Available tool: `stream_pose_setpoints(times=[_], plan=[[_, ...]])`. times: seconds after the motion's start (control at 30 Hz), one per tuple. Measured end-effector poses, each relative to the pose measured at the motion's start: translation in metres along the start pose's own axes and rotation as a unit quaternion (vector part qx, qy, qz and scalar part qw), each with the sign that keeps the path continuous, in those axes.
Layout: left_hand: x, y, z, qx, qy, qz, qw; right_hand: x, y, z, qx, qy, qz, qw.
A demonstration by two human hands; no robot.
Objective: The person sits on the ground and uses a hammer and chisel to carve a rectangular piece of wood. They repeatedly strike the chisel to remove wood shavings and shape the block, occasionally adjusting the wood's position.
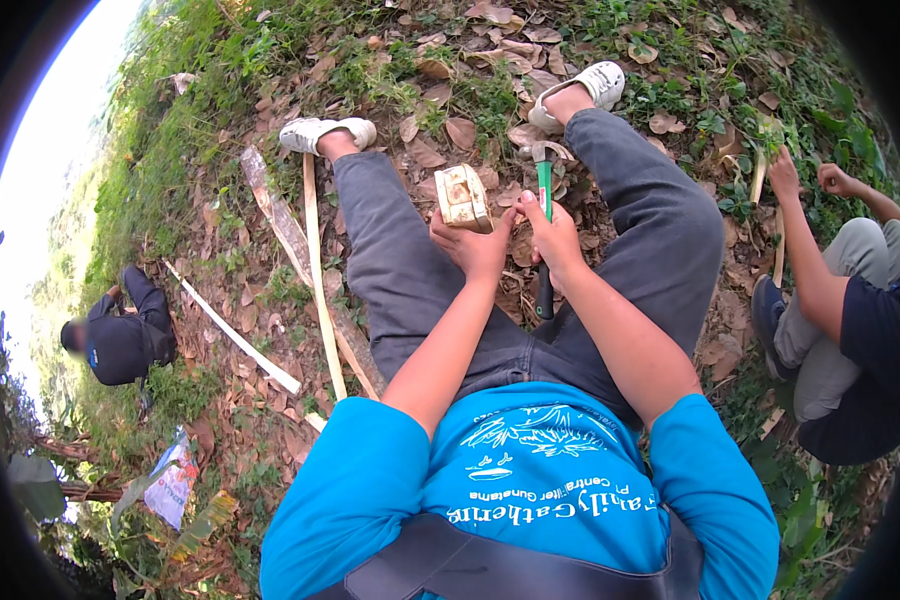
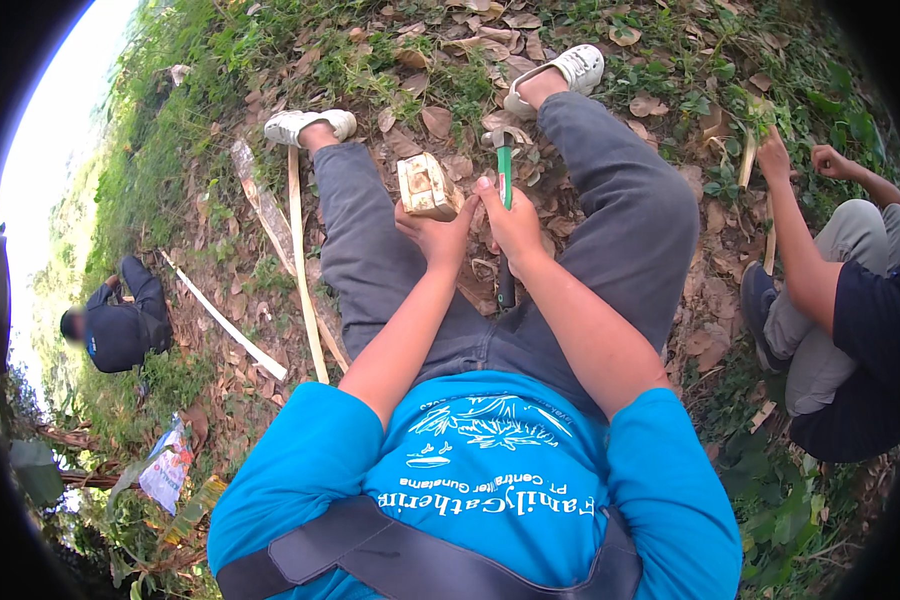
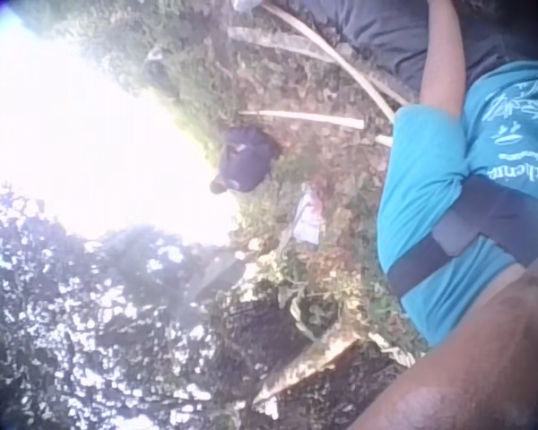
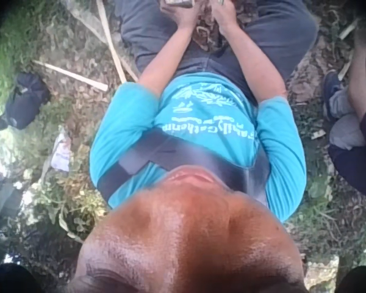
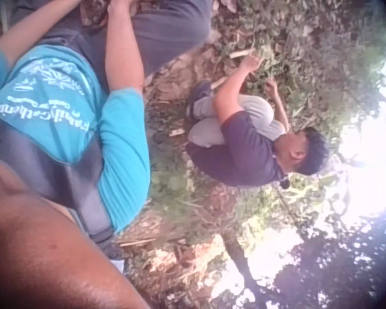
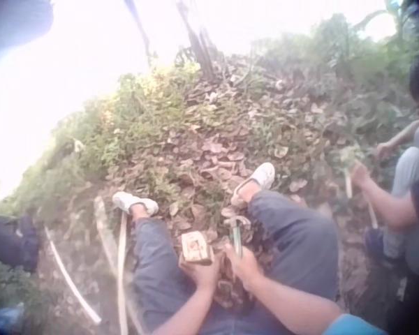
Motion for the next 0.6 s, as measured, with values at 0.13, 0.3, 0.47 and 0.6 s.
stream_pose_setpoints(times=[0.13,0.3,0.47,0.6], plan=[[0.007,0.008,-0.02,0.012,-0.02,-0.007,1.0,-0.015,0.001,-0.006,-0.003,0.037,-0.051,0.998],[0.023,0.015,-0.065,0.056,-0.171,0.095,0.979,-0.02,-0.002,-0.001,0.025,0.035,-0.132,0.99],[0.051,0.021,-0.107,0.092,-0.372,0.143,0.913,-0.018,-0.005,0.001,0.044,0.031,-0.156,0.986],[0.081,0.026,-0.105,0.003,-0.579,0.1,0.809,-0.019,-0.003,-0.001,0.041,0.048,-0.144,0.988]])
Point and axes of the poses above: each hand's wrist, its own z-axis away from the middle knuckle, its own x-axis out of the palm, y = z × x, the point moved 10 cm from there along -z, towards the middle knuckle, and after that the axes turned 14 degrees about z, right-handed, at the moved point
